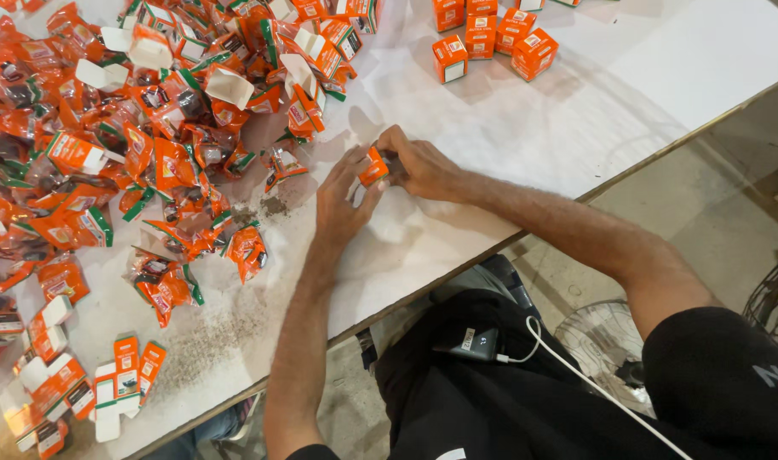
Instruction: The person packs small orange product cartons at a table. They pick up a folded carton, open it, place a plastic-wrapped item inside, close the flaps, and set the finished box on the table, repeating this cycle continuously while another person's hands occasionally place items nearby.
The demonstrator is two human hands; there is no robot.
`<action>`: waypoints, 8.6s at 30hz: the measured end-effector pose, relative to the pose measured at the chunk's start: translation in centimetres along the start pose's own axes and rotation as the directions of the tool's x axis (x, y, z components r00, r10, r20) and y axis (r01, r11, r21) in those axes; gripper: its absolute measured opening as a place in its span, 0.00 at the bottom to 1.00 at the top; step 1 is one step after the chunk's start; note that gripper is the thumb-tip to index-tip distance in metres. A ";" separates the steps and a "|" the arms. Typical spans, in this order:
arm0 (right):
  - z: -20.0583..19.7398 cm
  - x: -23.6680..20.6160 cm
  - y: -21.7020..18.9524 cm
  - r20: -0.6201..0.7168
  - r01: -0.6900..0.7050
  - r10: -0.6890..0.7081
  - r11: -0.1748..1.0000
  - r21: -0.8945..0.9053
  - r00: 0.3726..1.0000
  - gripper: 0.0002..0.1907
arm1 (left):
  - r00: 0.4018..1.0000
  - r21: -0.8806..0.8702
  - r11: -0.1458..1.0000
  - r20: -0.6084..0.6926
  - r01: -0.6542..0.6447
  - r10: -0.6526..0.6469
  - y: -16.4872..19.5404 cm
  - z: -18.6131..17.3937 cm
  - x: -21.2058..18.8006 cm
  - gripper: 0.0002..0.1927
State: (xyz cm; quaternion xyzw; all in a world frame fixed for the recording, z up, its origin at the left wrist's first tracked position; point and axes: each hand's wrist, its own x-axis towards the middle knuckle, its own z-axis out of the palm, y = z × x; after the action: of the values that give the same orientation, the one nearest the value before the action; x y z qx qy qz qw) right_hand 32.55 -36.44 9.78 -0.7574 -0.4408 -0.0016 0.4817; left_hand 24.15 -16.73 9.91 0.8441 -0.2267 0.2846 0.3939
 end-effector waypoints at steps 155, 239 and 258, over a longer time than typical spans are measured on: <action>-0.3 0.4 0.1 -0.036 -0.026 0.022 0.995 -0.098 0.999 0.28 | 0.998 0.061 0.997 0.024 -0.055 0.053 0.3 -0.5 1.4 0.12; -0.9 1.3 0.1 -0.027 0.080 -0.082 0.994 -0.074 0.996 0.35 | 0.755 -0.560 0.561 0.196 0.610 -0.625 -6.4 3.0 5.6 0.09; -0.6 1.0 0.1 -0.064 0.028 -0.032 0.998 -0.062 0.997 0.30 | 0.765 -0.408 0.690 0.033 0.598 -0.644 -3.0 2.3 4.7 0.12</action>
State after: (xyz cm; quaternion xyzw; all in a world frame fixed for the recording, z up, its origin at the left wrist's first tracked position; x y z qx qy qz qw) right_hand 33.49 -36.28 10.47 -0.7646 -0.4359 -0.0467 0.4723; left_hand 30.15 -17.57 10.20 0.7557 0.0425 0.1298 0.6405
